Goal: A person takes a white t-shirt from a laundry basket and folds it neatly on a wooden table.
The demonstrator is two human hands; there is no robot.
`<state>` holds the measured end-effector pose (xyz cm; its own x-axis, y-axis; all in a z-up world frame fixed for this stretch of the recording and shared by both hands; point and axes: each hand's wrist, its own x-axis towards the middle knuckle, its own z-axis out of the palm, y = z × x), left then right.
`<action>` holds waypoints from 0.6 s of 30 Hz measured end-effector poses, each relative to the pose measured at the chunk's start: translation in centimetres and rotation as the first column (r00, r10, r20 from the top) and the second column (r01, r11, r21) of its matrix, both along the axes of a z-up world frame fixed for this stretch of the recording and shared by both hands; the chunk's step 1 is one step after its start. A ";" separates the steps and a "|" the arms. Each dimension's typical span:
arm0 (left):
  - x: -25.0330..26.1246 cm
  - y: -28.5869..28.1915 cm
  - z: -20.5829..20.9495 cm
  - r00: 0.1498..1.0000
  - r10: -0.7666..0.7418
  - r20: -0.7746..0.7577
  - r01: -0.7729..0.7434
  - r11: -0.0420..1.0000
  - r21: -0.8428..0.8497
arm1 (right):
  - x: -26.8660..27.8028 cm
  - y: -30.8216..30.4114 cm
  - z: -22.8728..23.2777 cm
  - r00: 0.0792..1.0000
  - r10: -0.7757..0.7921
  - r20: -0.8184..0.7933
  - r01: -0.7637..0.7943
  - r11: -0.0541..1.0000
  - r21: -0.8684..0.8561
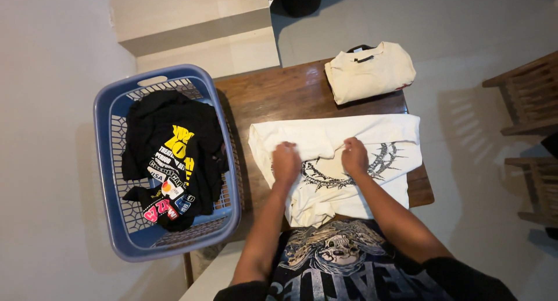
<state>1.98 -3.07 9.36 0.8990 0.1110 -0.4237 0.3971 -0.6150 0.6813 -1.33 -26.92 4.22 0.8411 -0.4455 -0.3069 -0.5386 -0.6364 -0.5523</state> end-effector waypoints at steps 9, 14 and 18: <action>-2.3 -2.9 -6.8 0.731 -0.657 0.183 0.498 0.698 0.515 | -0.8 -6.1 -4.1 0.901 0.384 0.204 -0.165 0.736 -0.657; -0.8 -3.3 -12.5 0.702 -0.617 0.356 0.334 0.726 0.601 | -0.3 -7.3 -4.9 0.856 0.487 0.172 -0.238 0.668 -0.705; -1.2 -3.3 -10.2 0.756 -0.572 0.317 0.341 0.758 0.555 | -1.1 -7.1 -2.6 0.848 0.502 0.168 -0.245 0.654 -0.716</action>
